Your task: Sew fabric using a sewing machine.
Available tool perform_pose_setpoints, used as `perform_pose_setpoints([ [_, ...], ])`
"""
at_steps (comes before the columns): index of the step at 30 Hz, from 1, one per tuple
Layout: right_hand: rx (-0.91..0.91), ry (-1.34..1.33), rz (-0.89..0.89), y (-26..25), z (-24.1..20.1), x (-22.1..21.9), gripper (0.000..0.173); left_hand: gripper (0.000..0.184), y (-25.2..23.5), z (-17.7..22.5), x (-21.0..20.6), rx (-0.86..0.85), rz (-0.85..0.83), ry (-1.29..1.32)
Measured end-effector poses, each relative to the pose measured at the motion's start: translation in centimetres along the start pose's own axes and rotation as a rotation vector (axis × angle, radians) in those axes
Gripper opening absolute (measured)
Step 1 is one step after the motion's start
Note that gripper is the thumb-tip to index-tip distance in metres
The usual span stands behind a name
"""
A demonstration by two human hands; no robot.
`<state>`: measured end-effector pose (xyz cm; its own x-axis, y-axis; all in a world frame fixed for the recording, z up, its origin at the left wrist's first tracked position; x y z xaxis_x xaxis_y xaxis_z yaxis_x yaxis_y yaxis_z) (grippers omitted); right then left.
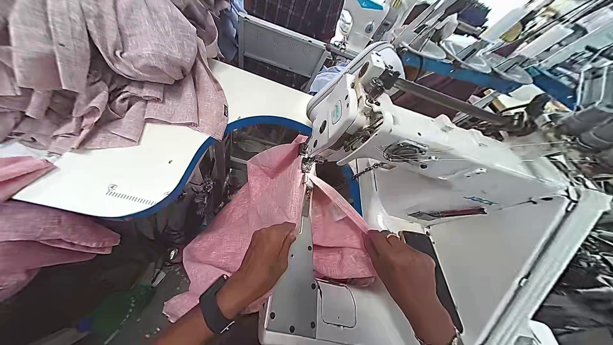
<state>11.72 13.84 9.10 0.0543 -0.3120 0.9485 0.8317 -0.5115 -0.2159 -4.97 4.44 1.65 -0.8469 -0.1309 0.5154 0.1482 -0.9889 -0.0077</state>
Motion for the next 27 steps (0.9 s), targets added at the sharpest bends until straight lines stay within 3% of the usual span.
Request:
perform_pose_setpoints([
  [3, 0.154, -0.003, -0.005, 0.0, -6.0, 1.5, 0.02, 0.027, 0.9, 0.5, -0.7, -0.108, 0.159, 0.003],
  [6, 0.169, -0.296, -0.043, -1.5, -10.2, 0.7, 0.022, 0.024, 0.8, 0.1, -1.1, -0.175, 0.149, 0.018],
  [8, 0.122, -0.397, -0.099, -2.5, -11.4, -0.2, 0.019, 0.027, -0.1, -1.4, -1.2, -0.181, 0.095, 0.17],
  [11, 0.111, -0.411, -0.18, -4.4, -11.2, -1.5, 0.018, 0.032, -2.3, -3.5, -0.8, -0.187, 0.088, 0.368],
  [16, 0.056, -0.302, -0.187, -6.5, -10.2, -1.6, 0.02, 0.032, -5.2, -3.8, -0.2, -0.177, 0.113, 0.395],
  [22, 0.033, -0.127, -0.083, -5.8, -10.7, -0.7, 0.016, 0.03, -2.7, -3.0, -0.7, -0.064, 0.159, 0.293],
  [27, -0.012, -0.245, -0.248, -8.1, -9.7, -2.3, 0.016, 0.029, -6.0, -3.9, 0.1, -0.033, 0.03, 0.374],
])
Point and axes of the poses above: each hand's wrist, its own y-axis away from the middle knuckle, its own x-axis out of the back of the hand, z = x × y, the point moved 10 cm from there along -y, towards the middle knuckle, and after that the axes turned 15 degrees about -z, right-handed, at the moved point
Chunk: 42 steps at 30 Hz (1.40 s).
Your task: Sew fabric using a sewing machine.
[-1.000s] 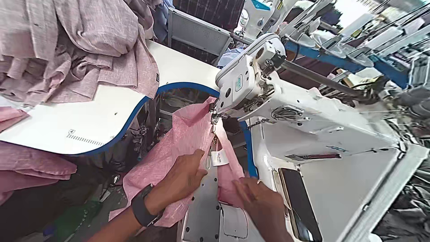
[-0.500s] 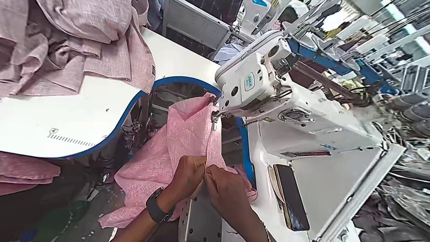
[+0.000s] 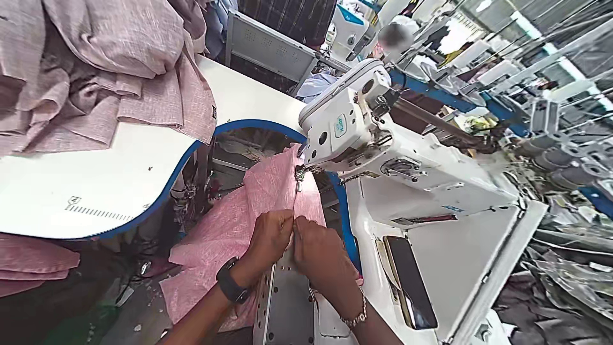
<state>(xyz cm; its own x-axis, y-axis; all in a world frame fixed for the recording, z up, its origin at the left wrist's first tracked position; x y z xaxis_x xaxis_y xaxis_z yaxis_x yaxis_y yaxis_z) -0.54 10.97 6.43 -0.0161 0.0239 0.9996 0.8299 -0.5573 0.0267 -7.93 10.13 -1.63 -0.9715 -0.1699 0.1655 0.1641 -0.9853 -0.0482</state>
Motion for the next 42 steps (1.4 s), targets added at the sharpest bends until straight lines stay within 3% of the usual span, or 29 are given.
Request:
perform_pose_setpoints([
  [2, -0.052, -0.089, -0.089, 0.5, 1.4, -0.6, 0.021, 0.029, 0.2, 0.7, 0.2, 0.018, 0.018, -0.118],
  [5, -0.156, -0.154, -0.409, 4.1, 4.6, -3.0, 0.025, 0.021, 5.3, 2.1, 1.1, 0.067, 0.139, -0.408],
  [6, -0.18, -0.182, -0.626, 4.9, 6.0, -5.1, 0.027, 0.017, 7.3, 1.1, 1.9, 0.144, 0.18, -0.475],
  [8, -0.054, -0.261, -0.963, 5.1, 6.8, -10.8, 0.027, 0.02, 9.6, -2.9, 3.9, 0.332, 0.147, -0.493],
  [10, 0.155, -0.487, -1.036, 4.9, 7.1, -14.7, 0.026, 0.028, 10.0, -4.3, 4.1, 0.277, 0.093, -0.451],
  [12, 0.216, -0.655, -0.947, 2.7, 7.9, -12.4, 0.027, 0.032, 9.7, -0.3, 3.8, 0.058, 0.034, -0.362],
  [14, 0.236, -0.621, -0.765, 3.4, 7.8, -5.1, 0.024, 0.029, 10.7, 3.3, 1.1, -0.05, -0.067, -0.244],
  [17, 0.192, -0.076, -0.515, 7.7, 0.6, 4.5, 0.012, 0.029, 10.6, 4.0, -2.6, -0.124, -0.004, -0.208],
  [19, 0.164, 0.155, -0.26, 9.6, -4.4, 4.1, 0.009, 0.031, 11.0, 2.7, -3.7, -0.127, 0.126, -0.254],
  [21, 0.095, 0.176, -0.204, 9.3, -5.9, 2.3, 0.01, 0.028, 9.9, 2.2, -2.9, -0.128, 0.182, -0.264],
  [26, -0.029, 0.274, -0.352, 7.2, -4.4, 1.1, 0.007, 0.031, 7.0, 1.2, -1.9, -0.13, 0.208, -0.133],
  [32, 0.0, 0.146, -0.28, 4.9, -2.8, 1.5, 0.011, 0.032, 3.6, 0.0, -0.6, -0.111, 0.2, -0.027],
  [38, -0.031, 0.092, -0.121, 5.6, -0.6, 2.6, 0.015, 0.031, 3.7, 1.9, -0.9, -0.1, 0.097, -0.173],
  [42, -0.036, 0.113, -0.022, 5.2, 0.5, 2.7, 0.018, 0.031, 2.0, 0.9, -0.9, -0.138, 0.113, -0.044],
])
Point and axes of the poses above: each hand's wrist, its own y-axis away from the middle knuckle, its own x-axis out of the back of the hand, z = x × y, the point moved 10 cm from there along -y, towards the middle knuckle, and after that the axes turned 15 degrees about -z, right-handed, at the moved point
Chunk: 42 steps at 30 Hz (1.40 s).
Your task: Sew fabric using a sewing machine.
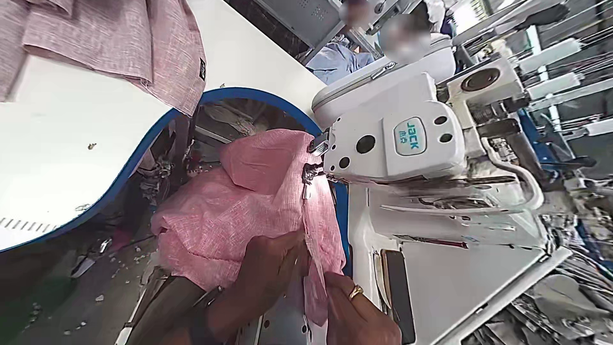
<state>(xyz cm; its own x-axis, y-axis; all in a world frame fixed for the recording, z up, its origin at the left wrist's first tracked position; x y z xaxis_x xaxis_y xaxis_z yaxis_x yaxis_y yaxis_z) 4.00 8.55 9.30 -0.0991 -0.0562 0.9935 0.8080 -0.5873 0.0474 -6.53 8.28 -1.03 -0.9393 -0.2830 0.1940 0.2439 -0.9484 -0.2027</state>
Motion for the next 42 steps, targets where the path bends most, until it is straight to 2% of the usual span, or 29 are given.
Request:
perform_pose_setpoints([
  [5, 0.001, -0.139, 0.147, -0.1, 2.1, -1.4, 0.025, 0.033, -2.9, -1.4, 0.2, 0.047, 0.004, 0.151],
  [8, -0.097, -0.504, 0.259, 2.0, 6.3, -4.7, 0.027, 0.041, -2.7, -1.0, 0.0, 0.146, -0.16, 0.137],
  [10, -0.045, -0.737, 0.26, 2.6, 7.4, -5.8, 0.024, 0.046, -2.3, -0.3, -0.2, 0.145, -0.233, 0.077],
  [11, 0.035, -0.704, 0.239, 2.1, 6.1, -4.9, 0.025, 0.044, -2.4, -0.3, -0.2, 0.13, -0.236, 0.033],
  [13, 0.194, -0.428, 0.255, 1.1, 2.2, -2.5, 0.026, 0.032, -2.4, 0.3, -0.3, 0.116, -0.207, -0.109],
  [16, 0.334, -0.028, 0.302, -0.9, -1.0, -1.5, 0.024, 0.028, -0.5, 2.6, 0.2, -0.004, 0.082, -0.381],
  [18, 0.338, 0.068, 0.297, -1.6, -1.4, -1.8, 0.022, 0.03, 0.7, 2.4, -0.1, -0.045, 0.156, -0.385],
  [20, 0.293, 0.082, 0.316, -2.0, -1.0, -2.3, 0.02, 0.032, 0.1, 1.5, -0.1, -0.045, 0.136, -0.279],
  [23, 0.074, 0.073, 0.295, -1.7, 1.4, -3.8, 0.016, 0.032, -0.6, 0.6, 0.3, 0.014, 0.057, -0.136],
  [25, -0.123, 0.056, 0.052, -1.8, 3.8, -6.8, 0.008, 0.032, 0.0, 0.5, 0.4, 0.058, 0.038, -0.095],
  [26, -0.241, 0.015, -0.198, -1.9, 5.2, -9.1, 0.011, 0.032, 0.4, 0.4, 0.3, 0.08, 0.02, -0.095],
  [28, -0.463, -0.119, -0.85, -1.2, 8.1, -14.4, 0.03, 0.033, 1.0, 0.5, 0.2, 0.093, -0.01, -0.129],
  [29, -0.469, -0.209, -0.991, -0.8, 9.5, -16.0, 0.036, 0.032, 1.0, 0.6, 0.3, 0.091, -0.018, -0.152],
  [30, -0.399, -0.344, -0.943, -0.7, 10.9, -16.5, 0.035, 0.033, 1.0, 0.8, 0.5, 0.086, -0.018, -0.175],
  [31, -0.279, -0.521, -0.763, -0.7, 12.0, -15.7, 0.03, 0.033, 1.0, 0.8, 0.8, 0.083, -0.023, -0.186],
  [33, -0.015, -0.864, -0.341, 0.8, 11.9, -10.9, 0.022, 0.034, 1.3, 1.0, 0.9, 0.053, -0.041, -0.194],
  [34, 0.101, -0.896, -0.248, 1.9, 10.0, -8.0, 0.023, 0.033, 1.7, 1.5, 0.5, 0.009, -0.029, -0.21],
  [36, 0.257, -0.701, -0.211, 3.7, 3.1, -3.4, 0.022, 0.033, 3.1, 2.9, -0.6, -0.088, 0.024, -0.299],
  [38, 0.26, -0.42, -0.232, 3.4, -1.7, -3.0, 0.015, 0.029, 4.1, 3.4, -1.0, -0.115, 0.095, -0.364],
  [40, 0.207, -0.272, -0.233, 2.7, -2.3, -3.6, 0.014, 0.03, 4.0, 3.1, -0.7, -0.121, 0.154, -0.341],
  [42, 0.145, -0.187, -0.213, 2.1, -1.6, -3.2, 0.019, 0.031, 2.9, 2.7, -0.4, -0.12, 0.203, -0.308],
])
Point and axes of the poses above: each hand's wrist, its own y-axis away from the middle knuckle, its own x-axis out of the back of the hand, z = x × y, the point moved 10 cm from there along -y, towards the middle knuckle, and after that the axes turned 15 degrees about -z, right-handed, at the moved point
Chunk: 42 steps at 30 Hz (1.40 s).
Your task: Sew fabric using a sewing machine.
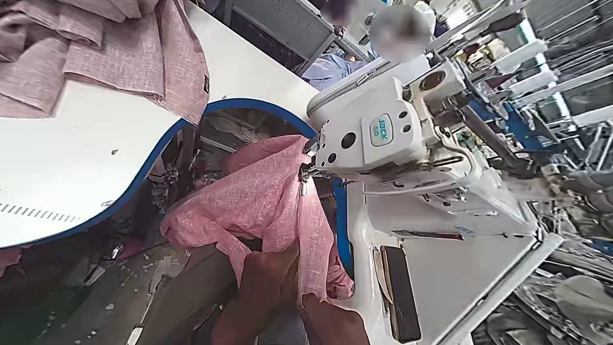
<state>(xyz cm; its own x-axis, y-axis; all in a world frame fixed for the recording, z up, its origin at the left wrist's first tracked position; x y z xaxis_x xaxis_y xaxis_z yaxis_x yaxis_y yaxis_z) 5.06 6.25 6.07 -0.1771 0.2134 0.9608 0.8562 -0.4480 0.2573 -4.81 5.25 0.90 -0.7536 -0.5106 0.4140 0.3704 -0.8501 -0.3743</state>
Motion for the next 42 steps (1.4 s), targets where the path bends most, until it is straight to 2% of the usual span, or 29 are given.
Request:
perform_pose_setpoints([
  [3, -0.084, 0.069, -0.047, -0.7, 0.5, 0.8, 0.029, 0.03, -1.5, -0.7, -0.2, 0.02, 0.014, 0.011],
  [6, -0.097, 0.059, -0.122, -1.8, 0.8, 1.4, 0.033, 0.032, -2.3, -1.0, -0.2, 0.023, -0.064, -0.015],
  [9, -0.017, 0.021, -0.251, -2.0, 0.6, 0.5, 0.029, 0.032, -1.9, -0.7, 0.2, -0.032, -0.131, -0.025],
  [12, 0.046, 0.028, -0.176, -2.2, 0.8, 0.4, 0.026, 0.028, -1.9, -0.9, 0.4, -0.071, -0.149, 0.008],
  [14, 0.0, 0.037, -0.199, -2.5, 1.1, 0.1, 0.022, 0.026, -2.2, -0.7, 0.3, -0.07, -0.153, -0.029],
  [16, -0.061, -0.001, -0.298, -2.5, 1.5, -0.5, 0.022, 0.028, -2.3, -0.6, 0.3, -0.072, -0.16, -0.059],
  [17, -0.048, -0.019, -0.295, -2.5, 1.6, -0.4, 0.023, 0.029, -2.4, -0.7, 0.3, -0.077, -0.163, -0.059],
  [20, 0.095, -0.072, -0.093, -2.3, 1.8, 0.8, 0.033, 0.028, -2.2, -0.6, 0.2, -0.069, -0.168, -0.048],
  [22, 0.132, -0.089, -0.07, -2.5, 2.2, 0.4, 0.038, 0.026, -2.0, -0.4, 0.2, -0.07, -0.137, -0.073],
  [25, 0.158, -0.091, -0.108, -2.8, 2.1, 0.1, 0.031, 0.025, -2.0, -0.7, 0.3, -0.058, -0.127, -0.055],
  [28, 0.188, -0.111, -0.058, -3.3, 1.8, 0.6, 0.027, 0.024, -2.1, -0.8, 0.1, -0.053, -0.142, -0.019],
  [32, 0.088, -0.142, -0.13, -3.3, 2.7, -0.3, 0.016, 0.028, -2.1, -1.2, 0.4, -0.05, -0.11, -0.026],
  [34, 0.094, -0.24, -0.018, -2.9, 3.5, 0.9, 0.018, 0.029, -2.1, -1.3, 0.4, -0.045, -0.104, 0.006],
  [36, 0.116, -0.463, 0.076, -2.8, 4.2, 1.6, 0.018, 0.029, -2.0, -1.2, 0.2, -0.037, -0.104, 0.045],
  [39, 0.089, -0.879, 0.13, -2.5, 5.3, 0.5, 0.009, 0.028, -2.0, -1.5, 0.2, -0.009, -0.115, 0.103],
  [42, 0.064, -1.082, 0.173, -1.5, 5.5, -0.4, 0.016, 0.029, -1.9, -2.0, 0.0, 0.037, -0.119, 0.186],
])
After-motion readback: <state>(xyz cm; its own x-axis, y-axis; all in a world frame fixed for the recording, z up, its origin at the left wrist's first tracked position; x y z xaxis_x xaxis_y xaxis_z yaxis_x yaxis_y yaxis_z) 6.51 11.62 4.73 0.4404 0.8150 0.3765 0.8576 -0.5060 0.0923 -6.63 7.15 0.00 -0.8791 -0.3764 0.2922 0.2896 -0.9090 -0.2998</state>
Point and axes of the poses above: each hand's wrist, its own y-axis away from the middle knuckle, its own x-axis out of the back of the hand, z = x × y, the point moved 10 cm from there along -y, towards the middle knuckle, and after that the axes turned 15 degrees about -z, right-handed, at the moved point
